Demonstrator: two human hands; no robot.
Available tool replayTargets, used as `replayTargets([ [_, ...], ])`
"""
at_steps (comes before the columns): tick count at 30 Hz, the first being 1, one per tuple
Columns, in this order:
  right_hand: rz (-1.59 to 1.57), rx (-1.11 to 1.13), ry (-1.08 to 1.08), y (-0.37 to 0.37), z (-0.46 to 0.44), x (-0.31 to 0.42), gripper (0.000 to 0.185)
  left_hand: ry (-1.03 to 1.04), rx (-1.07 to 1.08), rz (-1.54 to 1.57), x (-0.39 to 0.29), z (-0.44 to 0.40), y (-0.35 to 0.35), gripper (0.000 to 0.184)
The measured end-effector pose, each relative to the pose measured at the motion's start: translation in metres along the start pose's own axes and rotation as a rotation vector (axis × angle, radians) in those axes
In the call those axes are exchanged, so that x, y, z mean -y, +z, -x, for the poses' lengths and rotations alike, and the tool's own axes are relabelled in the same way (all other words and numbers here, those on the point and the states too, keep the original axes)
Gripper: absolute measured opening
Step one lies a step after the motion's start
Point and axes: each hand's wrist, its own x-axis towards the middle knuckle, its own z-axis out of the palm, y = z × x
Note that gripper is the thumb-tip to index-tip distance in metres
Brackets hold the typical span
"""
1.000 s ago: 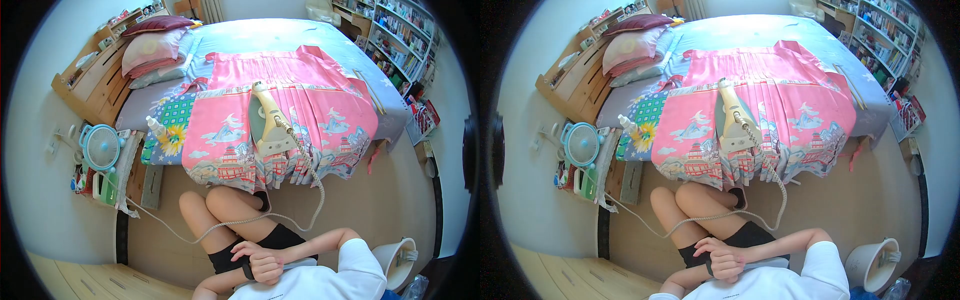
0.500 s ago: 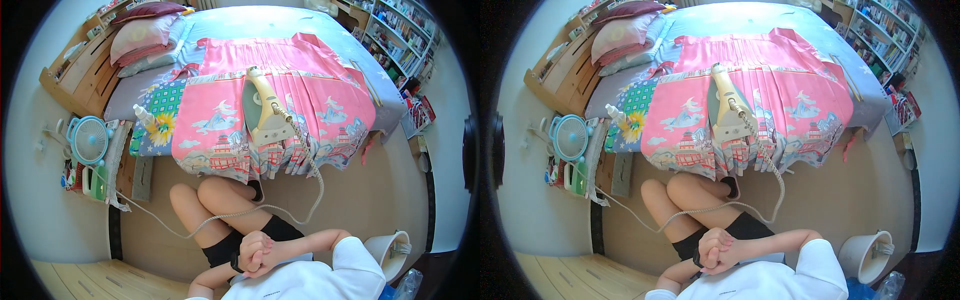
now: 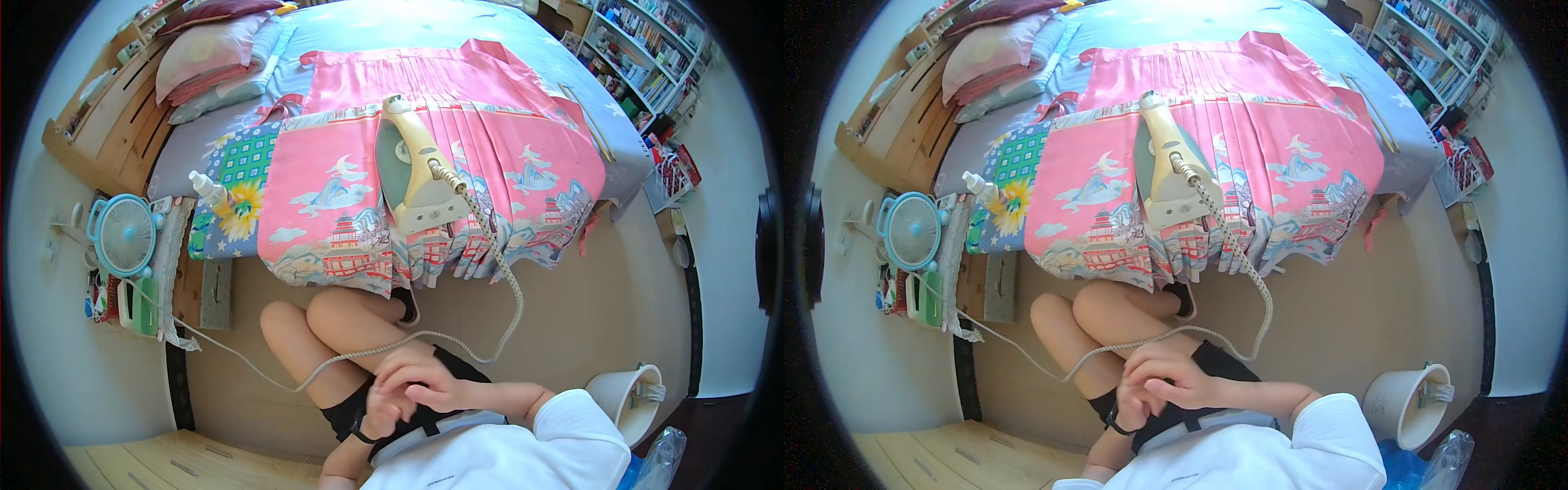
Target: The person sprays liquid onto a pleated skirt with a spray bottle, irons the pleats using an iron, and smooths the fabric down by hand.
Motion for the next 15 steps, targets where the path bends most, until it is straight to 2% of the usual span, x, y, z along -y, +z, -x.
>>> replayTargets([
  [1, -0.131, 0.068, 0.132, 0.006, 0.000, -0.004, 0.036, 0.118, 0.152, -0.139, 0.003, -0.006, 0.001, 0.057],
  [2, -0.204, 0.251, 0.202, 0.007, 0.005, -0.014, 0.043, -0.042, 0.205, -0.176, 0.000, -0.001, 0.003, 0.063],
  [3, -0.339, 0.319, 0.372, 0.012, 0.014, -0.020, 0.043, -0.203, 0.258, -0.212, -0.002, 0.004, 0.003, 0.070],
  [4, -0.340, 0.206, 0.378, 0.015, 0.024, -0.025, 0.040, -0.288, 0.411, -0.098, 0.002, 0.000, -0.010, 0.058],
  [5, -0.338, 0.094, 0.383, 0.015, 0.030, -0.028, 0.038, -0.289, 0.403, -0.098, 0.004, 0.000, -0.005, 0.058],
  [7, -0.323, 0.065, 0.379, 0.009, 0.030, -0.025, 0.038, -0.068, 0.100, -0.300, 0.014, -0.002, 0.019, 0.060],
  [8, -0.305, 0.025, 0.367, 0.006, 0.028, -0.023, 0.038, -0.066, 0.085, -0.299, 0.014, -0.007, 0.027, 0.060],
  [11, -0.197, 0.019, 0.290, -0.003, 0.013, -0.006, 0.039, 0.180, -0.147, -0.446, -0.010, -0.030, 0.040, 0.043],
  [12, -0.191, 0.047, 0.237, -0.004, 0.011, -0.001, 0.033, 0.188, -0.157, -0.444, -0.020, -0.041, 0.039, 0.043],
  [13, -0.186, 0.058, 0.242, -0.009, 0.007, 0.007, 0.033, 0.286, -0.059, -0.432, -0.031, -0.052, 0.039, 0.040],
  [15, 0.084, 0.233, 0.048, -0.017, -0.021, 0.047, 0.026, 0.470, 0.128, -0.407, -0.057, -0.073, 0.037, 0.042],
])
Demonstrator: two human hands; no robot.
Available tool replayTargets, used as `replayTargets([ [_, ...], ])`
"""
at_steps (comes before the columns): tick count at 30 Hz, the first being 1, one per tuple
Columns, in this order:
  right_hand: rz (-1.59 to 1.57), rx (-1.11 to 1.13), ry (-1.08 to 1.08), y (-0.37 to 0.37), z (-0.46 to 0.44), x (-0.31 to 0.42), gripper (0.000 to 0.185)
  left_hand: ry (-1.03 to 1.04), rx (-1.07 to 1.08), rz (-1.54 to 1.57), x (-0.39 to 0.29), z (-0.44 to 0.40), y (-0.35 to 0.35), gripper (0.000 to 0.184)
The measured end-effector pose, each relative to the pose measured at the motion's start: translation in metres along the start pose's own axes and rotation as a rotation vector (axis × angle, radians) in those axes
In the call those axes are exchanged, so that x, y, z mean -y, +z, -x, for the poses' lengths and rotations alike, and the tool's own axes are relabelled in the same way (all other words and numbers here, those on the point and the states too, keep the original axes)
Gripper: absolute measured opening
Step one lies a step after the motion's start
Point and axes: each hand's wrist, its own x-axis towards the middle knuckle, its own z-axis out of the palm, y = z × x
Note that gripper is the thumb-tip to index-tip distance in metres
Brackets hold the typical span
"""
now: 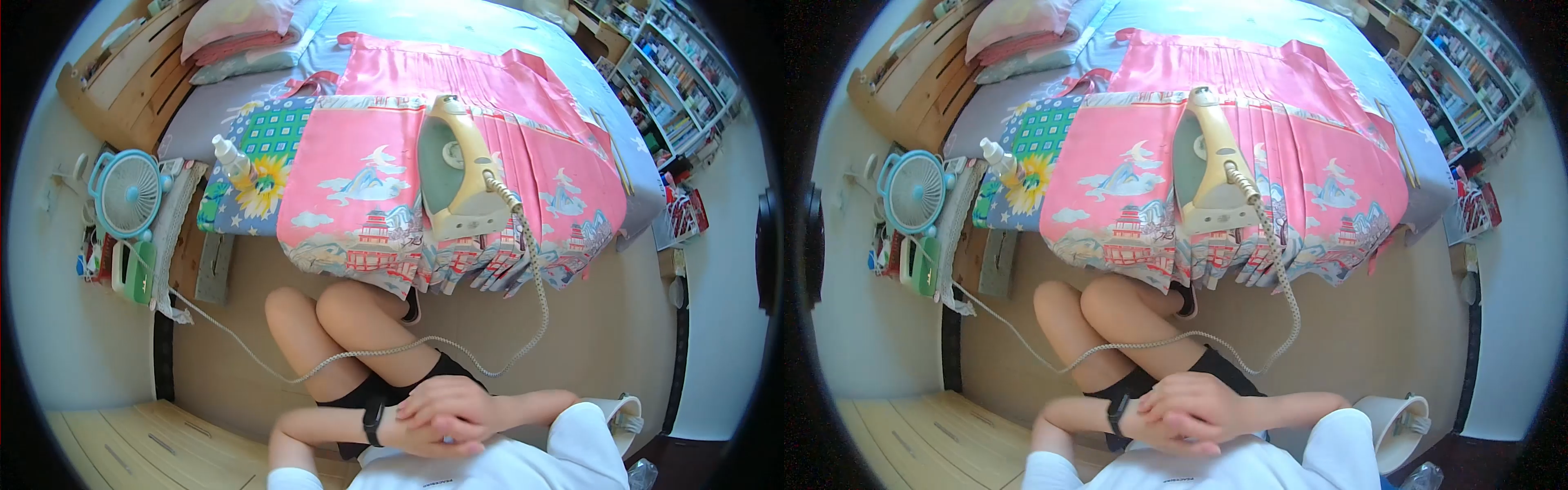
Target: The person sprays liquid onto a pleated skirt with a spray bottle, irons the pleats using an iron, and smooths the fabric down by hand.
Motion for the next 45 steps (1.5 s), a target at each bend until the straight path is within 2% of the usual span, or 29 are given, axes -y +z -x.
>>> replayTargets([
  [1, 0.121, 0.055, -0.092, -0.014, -0.011, 0.018, 0.024, -0.005, -0.012, -0.001, -0.006, -0.013, -0.014, 0.042],
  [3, 0.303, 0.166, -0.201, -0.060, -0.036, 0.063, 0.024, -0.002, 0.467, -0.182, -0.017, -0.041, -0.050, 0.033],
  [4, 0.369, 0.224, -0.217, -0.086, -0.044, 0.079, 0.027, 0.024, 0.423, -0.276, -0.016, -0.060, -0.065, 0.031],
  [5, 0.352, 0.068, -0.297, -0.103, -0.043, 0.076, 0.027, 0.024, 0.455, -0.381, -0.015, -0.082, -0.084, 0.031],
  [6, 0.442, -0.084, -0.225, -0.122, -0.046, 0.084, 0.027, -0.002, 0.364, -0.532, -0.004, -0.094, -0.094, 0.032],
  [7, 0.564, -0.441, 0.094, -0.116, -0.063, 0.102, 0.029, -0.097, 0.306, -0.662, 0.006, -0.108, -0.107, 0.029],
  [8, 0.657, -0.534, 0.154, -0.142, -0.084, 0.100, 0.029, -0.232, 0.236, -0.858, 0.019, -0.119, -0.111, 0.025],
  [9, 0.650, -0.578, 0.260, -0.161, -0.108, 0.095, 0.031, -0.246, 0.181, -1.015, 0.043, -0.120, -0.115, 0.029],
  [11, 0.706, -0.476, 0.334, -0.193, -0.136, 0.068, 0.037, -0.343, 0.337, -1.006, 0.082, -0.119, -0.130, 0.038],
  [12, 0.772, -0.413, 0.447, -0.204, -0.146, 0.057, 0.043, -0.333, 0.343, -0.997, 0.098, -0.122, -0.134, 0.038],
  [13, 0.835, -0.346, 0.559, -0.211, -0.154, 0.046, 0.049, -0.414, 0.342, -0.987, 0.111, -0.124, -0.138, 0.042],
  [14, 0.839, -0.352, 0.565, -0.216, -0.160, 0.031, 0.049, -0.498, 0.340, -0.976, 0.119, -0.126, -0.140, 0.046],
  [19, 1.168, -0.164, 0.704, -0.213, -0.186, -0.003, 0.072, -0.546, 0.279, -0.686, 0.137, -0.124, -0.146, 0.040],
  [21, 1.157, -0.142, 0.720, -0.214, -0.188, -0.012, 0.069, -0.495, 0.263, -0.657, 0.144, -0.122, -0.149, 0.033],
  [29, 1.128, -0.115, 0.781, -0.206, -0.189, -0.019, 0.066, -0.452, 0.210, -0.710, 0.144, -0.115, -0.144, 0.027],
  [31, 1.196, -0.119, 0.709, -0.208, -0.185, -0.023, 0.064, -0.471, 0.182, -0.724, 0.145, -0.113, -0.142, 0.026],
  [34, 1.233, -0.133, 0.696, -0.210, -0.183, -0.024, 0.068, -0.492, 0.137, -0.678, 0.147, -0.108, -0.143, 0.025],
  [36, 1.243, -0.138, 0.697, -0.212, -0.183, -0.026, 0.068, -0.514, 0.118, -0.489, 0.146, -0.103, -0.147, 0.021],
  [41, 1.258, -0.150, 0.679, -0.218, -0.186, -0.033, 0.071, -0.487, 0.160, -0.437, 0.145, -0.104, -0.150, 0.011],
  [45, 1.195, -0.188, 0.808, -0.215, -0.192, -0.036, 0.076, -0.492, 0.083, -0.399, 0.148, -0.103, -0.146, 0.006],
])
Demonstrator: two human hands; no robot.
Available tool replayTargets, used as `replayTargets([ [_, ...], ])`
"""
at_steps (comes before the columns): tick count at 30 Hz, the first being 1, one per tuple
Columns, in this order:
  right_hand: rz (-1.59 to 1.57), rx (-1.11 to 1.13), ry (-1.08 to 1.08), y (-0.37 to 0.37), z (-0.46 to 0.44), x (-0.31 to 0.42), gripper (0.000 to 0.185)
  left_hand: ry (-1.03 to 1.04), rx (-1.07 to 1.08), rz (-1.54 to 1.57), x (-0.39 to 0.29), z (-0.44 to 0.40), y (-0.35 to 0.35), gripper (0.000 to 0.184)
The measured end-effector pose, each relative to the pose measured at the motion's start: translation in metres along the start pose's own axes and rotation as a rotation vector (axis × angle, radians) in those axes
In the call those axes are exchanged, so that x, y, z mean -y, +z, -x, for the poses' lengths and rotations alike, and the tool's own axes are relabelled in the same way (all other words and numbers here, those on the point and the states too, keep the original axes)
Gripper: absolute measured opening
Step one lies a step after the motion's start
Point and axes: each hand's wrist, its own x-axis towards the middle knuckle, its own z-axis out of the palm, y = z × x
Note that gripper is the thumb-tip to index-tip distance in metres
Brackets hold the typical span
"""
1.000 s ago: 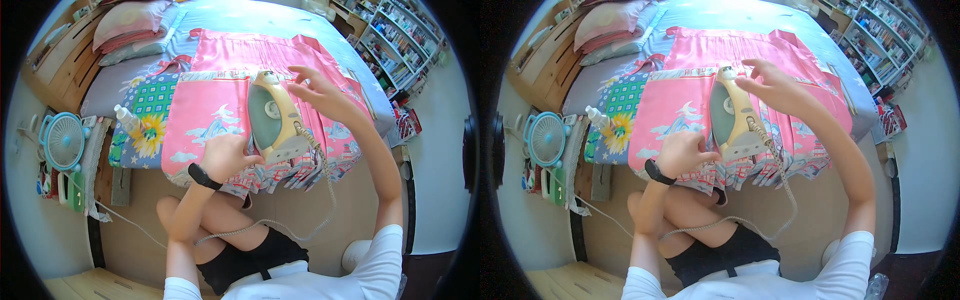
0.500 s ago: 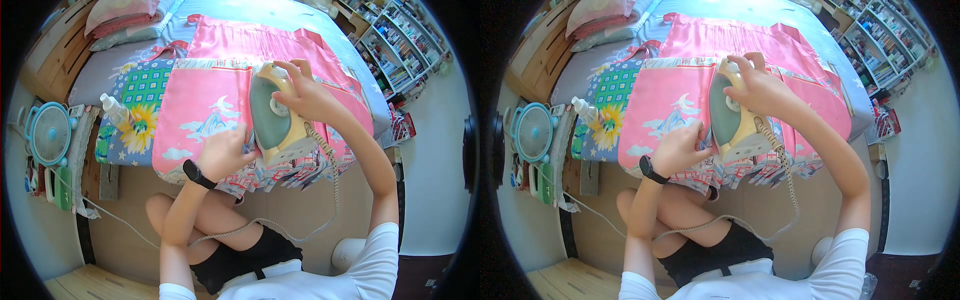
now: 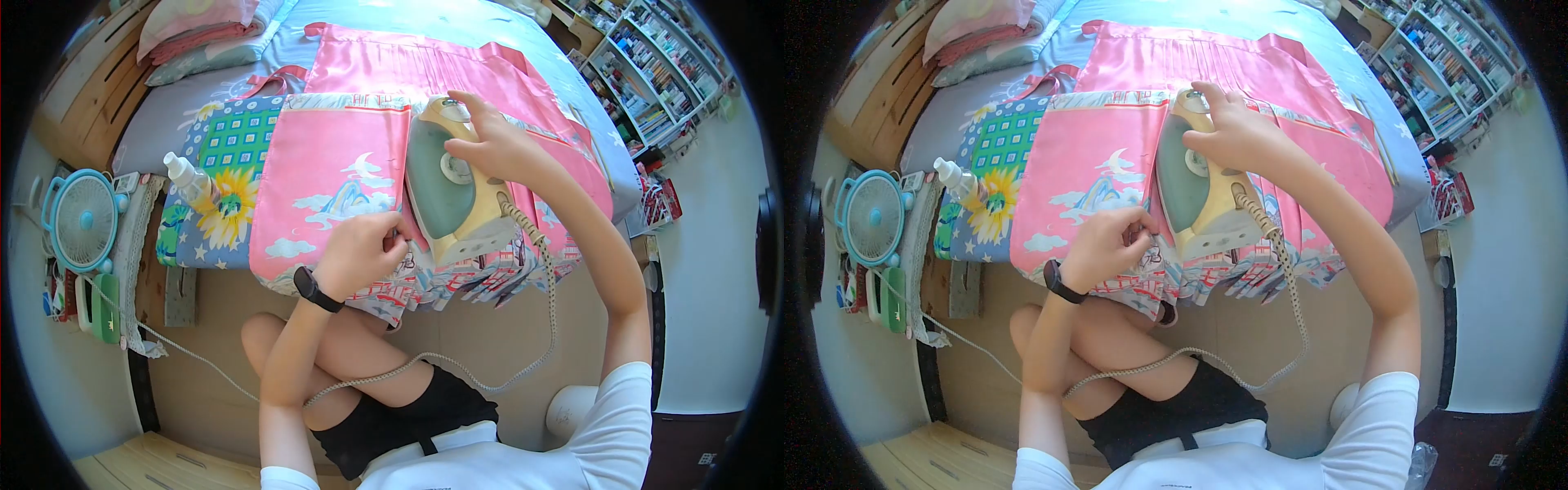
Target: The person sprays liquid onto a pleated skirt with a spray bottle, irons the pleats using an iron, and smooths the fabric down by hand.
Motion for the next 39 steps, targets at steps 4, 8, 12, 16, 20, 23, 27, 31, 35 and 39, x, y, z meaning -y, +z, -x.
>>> replayTargets([
  [4, -0.498, -0.014, -0.007, 0.013, -0.006, -0.016, 0.082, 0.068, -0.070, -0.097, 0.001, 0.002, 0.006, 0.007],
  [8, -0.601, -0.013, 0.090, -0.013, 0.010, -0.011, 0.085, 0.031, -0.050, -0.095, -0.003, -0.002, 0.002, 0.012],
  [12, -0.576, -0.083, 0.162, -0.046, 0.029, -0.011, 0.082, 0.014, -0.099, -0.107, 0.004, -0.003, 0.006, 0.015],
  [16, -0.587, -0.070, 0.160, -0.053, 0.041, -0.019, 0.081, 0.043, -0.140, -0.169, 0.006, -0.004, 0.009, 0.017],
  [20, -0.631, 0.019, 0.100, -0.044, 0.041, -0.035, 0.083, 0.063, -0.126, -0.136, 0.008, -0.003, 0.007, 0.018],
  [23, -0.605, 0.057, 0.027, -0.035, 0.039, -0.044, 0.081, 0.051, -0.118, -0.140, 0.005, -0.003, 0.006, 0.020],
  [27, -0.497, 0.104, -0.126, -0.029, 0.035, -0.045, 0.071, 0.011, -0.105, -0.143, 0.003, -0.003, 0.006, 0.022],
  [31, -0.415, 0.181, -0.154, -0.033, 0.032, -0.042, 0.069, 0.018, -0.089, -0.143, 0.006, -0.002, 0.005, 0.022],
  [35, -0.188, 0.253, -0.181, -0.038, 0.025, -0.045, 0.070, 0.036, -0.084, -0.139, 0.006, -0.004, 0.005, 0.021],
  [39, -0.099, 0.262, -0.247, -0.039, 0.023, -0.055, 0.061, 0.003, -0.076, -0.109, 0.003, -0.004, 0.004, 0.020],
])
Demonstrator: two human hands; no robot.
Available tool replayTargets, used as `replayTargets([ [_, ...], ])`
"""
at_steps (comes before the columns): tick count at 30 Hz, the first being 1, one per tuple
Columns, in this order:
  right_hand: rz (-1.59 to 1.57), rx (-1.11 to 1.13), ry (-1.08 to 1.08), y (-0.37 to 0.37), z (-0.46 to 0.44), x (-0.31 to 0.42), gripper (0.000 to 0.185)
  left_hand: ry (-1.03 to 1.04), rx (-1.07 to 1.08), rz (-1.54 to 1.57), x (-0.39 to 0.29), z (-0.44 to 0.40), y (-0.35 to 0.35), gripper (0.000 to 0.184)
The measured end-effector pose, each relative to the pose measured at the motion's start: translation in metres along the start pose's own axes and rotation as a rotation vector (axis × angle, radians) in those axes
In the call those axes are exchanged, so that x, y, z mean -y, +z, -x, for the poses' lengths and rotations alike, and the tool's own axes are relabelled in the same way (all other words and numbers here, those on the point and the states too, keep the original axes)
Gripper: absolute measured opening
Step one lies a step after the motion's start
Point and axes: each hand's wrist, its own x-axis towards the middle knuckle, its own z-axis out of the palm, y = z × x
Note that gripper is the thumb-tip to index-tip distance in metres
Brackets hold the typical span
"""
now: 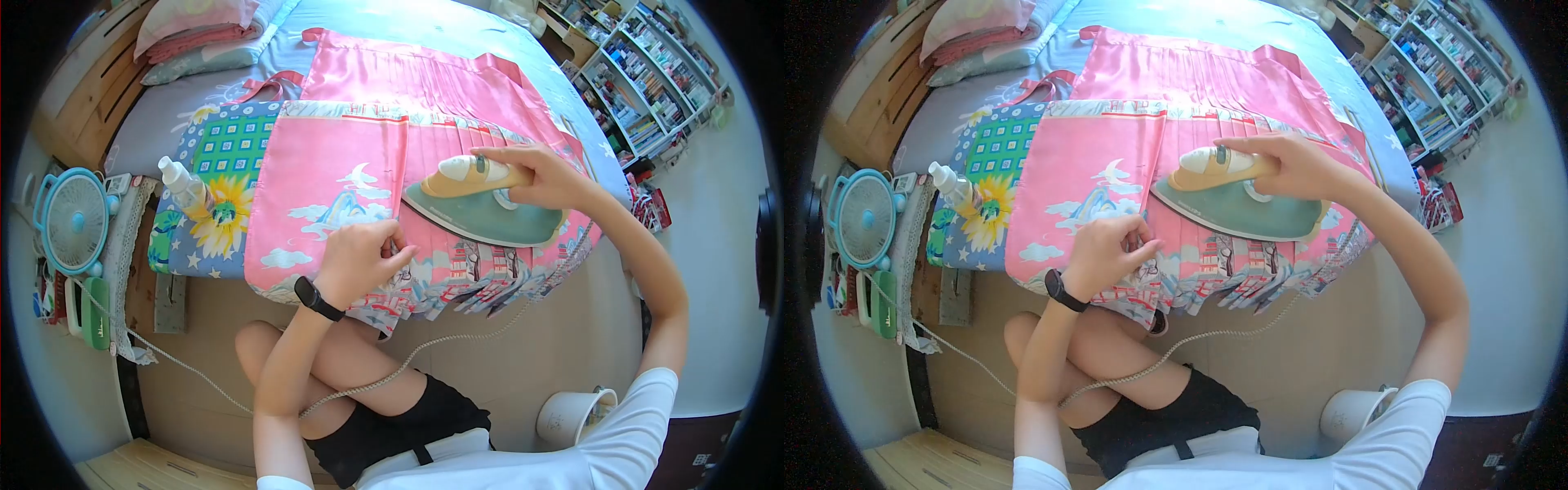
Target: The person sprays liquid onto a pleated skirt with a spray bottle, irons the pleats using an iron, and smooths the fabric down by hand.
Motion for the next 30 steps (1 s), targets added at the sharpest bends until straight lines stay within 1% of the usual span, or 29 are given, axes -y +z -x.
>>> replayTargets([
  [2, -0.010, -0.070, -0.210, 0.003, 0.000, -0.004, 0.054, 0.001, -0.019, 0.001, 0.000, 0.000, 0.001, 0.021],
  [6, 0.105, -0.088, -0.159, 0.005, -0.003, -0.009, 0.053, 0.023, -0.021, -0.011, 0.000, 0.001, 0.001, 0.023],
  [8, 0.117, -0.190, -0.151, 0.009, -0.004, -0.014, 0.054, 0.016, -0.021, -0.012, 0.000, 0.001, 0.001, 0.023],
  [9, 0.116, -0.187, -0.151, 0.012, -0.005, -0.016, 0.054, 0.015, -0.020, -0.014, 0.000, 0.001, 0.001, 0.023],
  [11, 0.116, -0.317, -0.123, 0.017, -0.005, -0.018, 0.053, -0.006, -0.013, -0.009, -0.001, 0.001, 0.001, 0.022],
  [15, 0.121, -0.260, -0.119, 0.011, -0.003, -0.025, 0.052, -0.027, -0.007, 0.010, -0.002, 0.002, 0.001, 0.022],
  [17, 0.152, -0.192, -0.316, 0.007, -0.003, -0.027, 0.052, -0.010, -0.017, 0.003, -0.002, 0.001, 0.001, 0.022],
  [18, 0.151, -0.189, -0.320, 0.009, -0.003, -0.026, 0.052, 0.009, -0.021, -0.003, -0.002, 0.002, 0.001, 0.022],
  [20, 0.217, -0.306, -0.197, 0.014, 0.000, -0.024, 0.050, -0.001, -0.026, 0.002, 0.000, 0.003, 0.002, 0.022],
  [21, 0.216, -0.307, -0.193, 0.017, -0.001, -0.025, 0.050, -0.008, -0.029, 0.009, 0.000, 0.003, 0.004, 0.022],
  [23, 0.109, -0.448, -0.015, 0.022, -0.006, -0.027, 0.050, -0.012, -0.026, 0.016, -0.001, 0.003, 0.004, 0.022],
  [27, 0.163, -0.396, 0.009, 0.017, -0.003, -0.025, 0.050, 0.002, -0.026, 0.011, 0.000, 0.002, 0.003, 0.022],
  [29, 0.200, -0.330, -0.181, 0.015, -0.001, -0.028, 0.051, 0.004, -0.024, 0.000, -0.001, 0.001, 0.001, 0.022],
  [30, 0.202, -0.330, -0.181, 0.014, -0.001, -0.027, 0.051, 0.007, -0.021, -0.010, -0.002, 0.001, 0.001, 0.022],
])
